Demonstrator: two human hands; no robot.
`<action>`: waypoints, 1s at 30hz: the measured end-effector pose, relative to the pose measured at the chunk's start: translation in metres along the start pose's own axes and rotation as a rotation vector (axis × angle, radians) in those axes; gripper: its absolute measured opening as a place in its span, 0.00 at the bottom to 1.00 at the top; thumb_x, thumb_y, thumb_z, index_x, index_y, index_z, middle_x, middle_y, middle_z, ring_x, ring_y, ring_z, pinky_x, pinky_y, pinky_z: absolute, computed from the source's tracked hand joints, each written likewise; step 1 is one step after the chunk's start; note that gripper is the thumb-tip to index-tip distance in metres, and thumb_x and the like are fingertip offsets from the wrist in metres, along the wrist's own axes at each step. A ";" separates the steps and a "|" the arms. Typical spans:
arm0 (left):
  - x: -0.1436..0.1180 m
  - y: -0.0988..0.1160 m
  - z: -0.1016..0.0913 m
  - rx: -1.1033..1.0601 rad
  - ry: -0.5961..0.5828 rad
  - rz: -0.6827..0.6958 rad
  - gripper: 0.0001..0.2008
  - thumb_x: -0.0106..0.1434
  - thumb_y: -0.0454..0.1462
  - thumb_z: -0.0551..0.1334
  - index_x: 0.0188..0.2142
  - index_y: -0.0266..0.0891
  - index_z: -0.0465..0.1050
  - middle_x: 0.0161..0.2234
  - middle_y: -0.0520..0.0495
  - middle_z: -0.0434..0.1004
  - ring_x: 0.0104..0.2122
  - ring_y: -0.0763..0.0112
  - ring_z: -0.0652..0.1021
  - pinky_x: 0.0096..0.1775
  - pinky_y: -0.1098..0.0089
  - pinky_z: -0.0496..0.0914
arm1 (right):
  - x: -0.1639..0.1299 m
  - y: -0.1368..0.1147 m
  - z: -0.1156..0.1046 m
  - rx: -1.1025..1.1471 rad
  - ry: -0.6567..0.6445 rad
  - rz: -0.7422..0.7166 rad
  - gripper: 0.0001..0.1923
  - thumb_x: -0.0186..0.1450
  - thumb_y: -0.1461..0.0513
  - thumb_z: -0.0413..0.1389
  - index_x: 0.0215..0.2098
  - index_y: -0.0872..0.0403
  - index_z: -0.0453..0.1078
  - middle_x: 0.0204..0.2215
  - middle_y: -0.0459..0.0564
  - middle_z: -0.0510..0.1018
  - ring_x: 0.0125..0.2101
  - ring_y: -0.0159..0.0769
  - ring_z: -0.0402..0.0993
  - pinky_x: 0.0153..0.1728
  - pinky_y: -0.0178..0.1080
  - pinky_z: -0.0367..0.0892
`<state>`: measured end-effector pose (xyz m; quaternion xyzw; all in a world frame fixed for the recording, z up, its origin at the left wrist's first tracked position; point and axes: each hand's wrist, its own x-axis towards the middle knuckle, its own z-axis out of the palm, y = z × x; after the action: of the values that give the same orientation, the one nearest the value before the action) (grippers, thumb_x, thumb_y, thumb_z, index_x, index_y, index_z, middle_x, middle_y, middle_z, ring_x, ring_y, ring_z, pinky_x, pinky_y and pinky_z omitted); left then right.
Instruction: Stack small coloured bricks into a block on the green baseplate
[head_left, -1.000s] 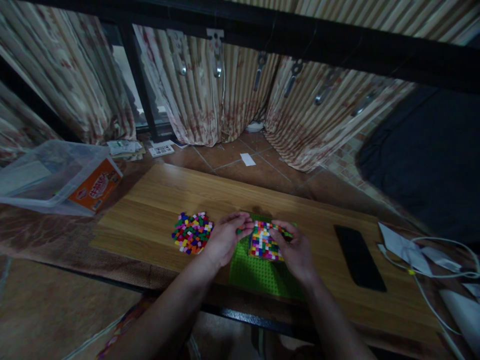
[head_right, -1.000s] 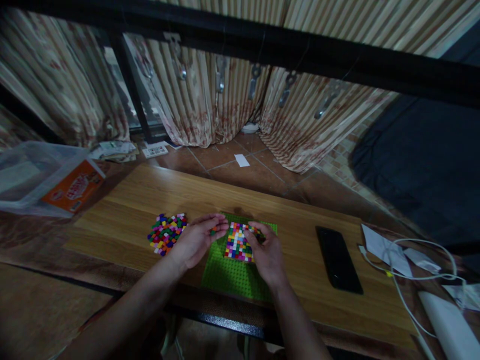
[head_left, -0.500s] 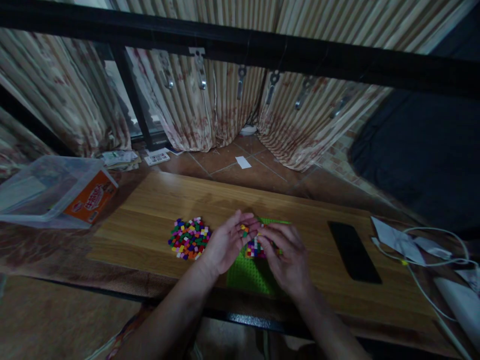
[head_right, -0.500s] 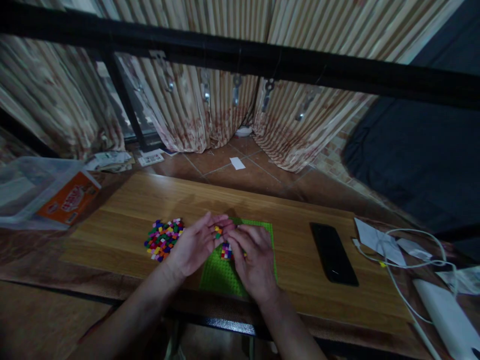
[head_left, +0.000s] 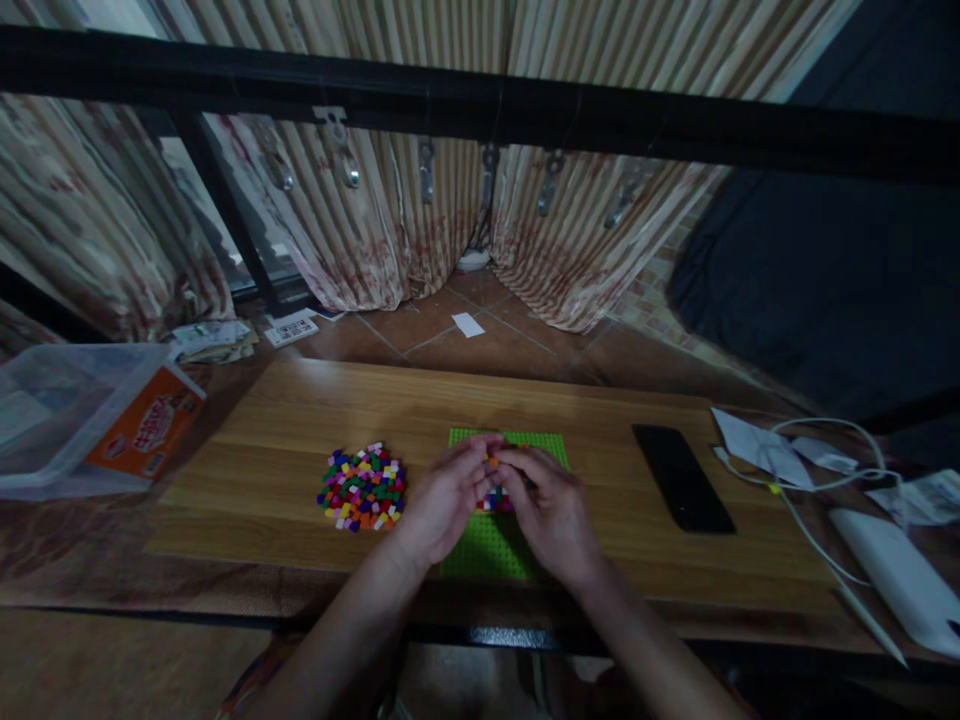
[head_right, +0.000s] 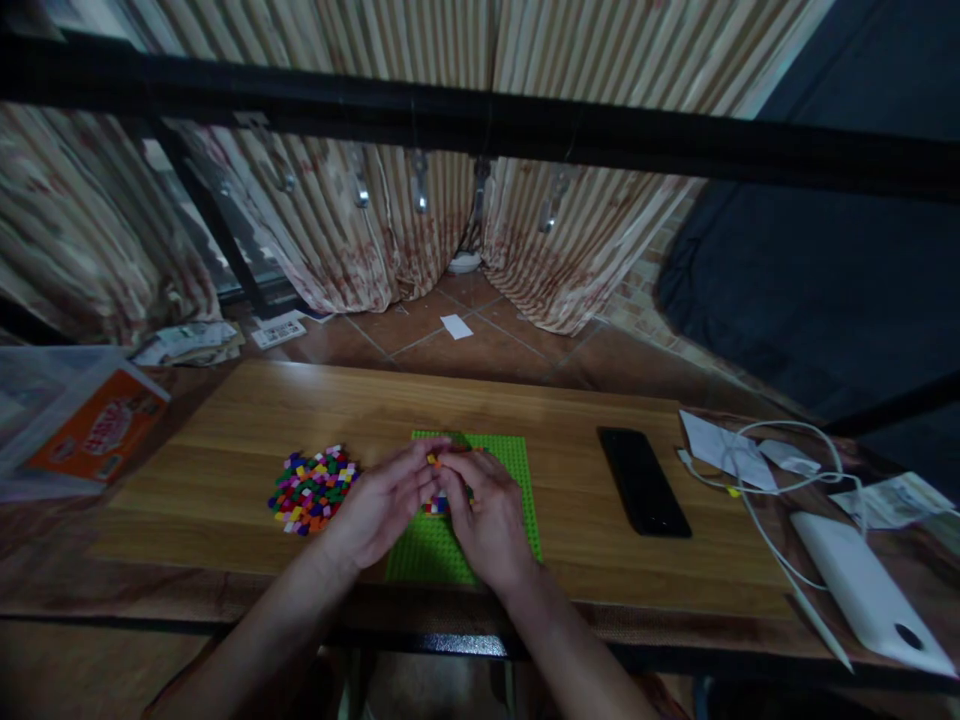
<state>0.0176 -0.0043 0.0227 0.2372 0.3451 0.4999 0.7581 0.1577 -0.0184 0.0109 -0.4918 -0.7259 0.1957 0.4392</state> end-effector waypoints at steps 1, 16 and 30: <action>0.001 -0.001 -0.001 0.065 0.036 0.036 0.14 0.51 0.40 0.71 0.36 0.36 0.77 0.36 0.47 0.77 0.36 0.71 0.76 0.40 0.72 0.70 | 0.000 0.000 -0.002 0.055 0.011 0.041 0.10 0.68 0.60 0.51 0.43 0.48 0.75 0.38 0.49 0.81 0.39 0.37 0.77 0.41 0.41 0.71; 0.002 -0.005 -0.002 0.472 -0.002 0.104 0.15 0.54 0.46 0.68 0.30 0.36 0.74 0.21 0.55 0.64 0.22 0.80 0.63 0.25 0.78 0.57 | 0.002 0.002 0.000 0.469 0.042 0.360 0.10 0.62 0.55 0.57 0.33 0.53 0.75 0.27 0.46 0.79 0.29 0.34 0.75 0.31 0.36 0.71; 0.005 0.008 -0.008 0.287 0.260 0.113 0.12 0.47 0.40 0.72 0.28 0.36 0.74 0.25 0.54 0.72 0.24 0.81 0.69 0.28 0.79 0.63 | 0.001 0.029 -0.029 -0.099 -0.094 0.155 0.10 0.66 0.60 0.53 0.37 0.50 0.77 0.35 0.50 0.80 0.36 0.39 0.76 0.40 0.41 0.70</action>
<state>0.0077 0.0039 0.0214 0.2954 0.4940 0.5137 0.6363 0.1976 -0.0090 0.0060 -0.5578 -0.7144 0.2158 0.3632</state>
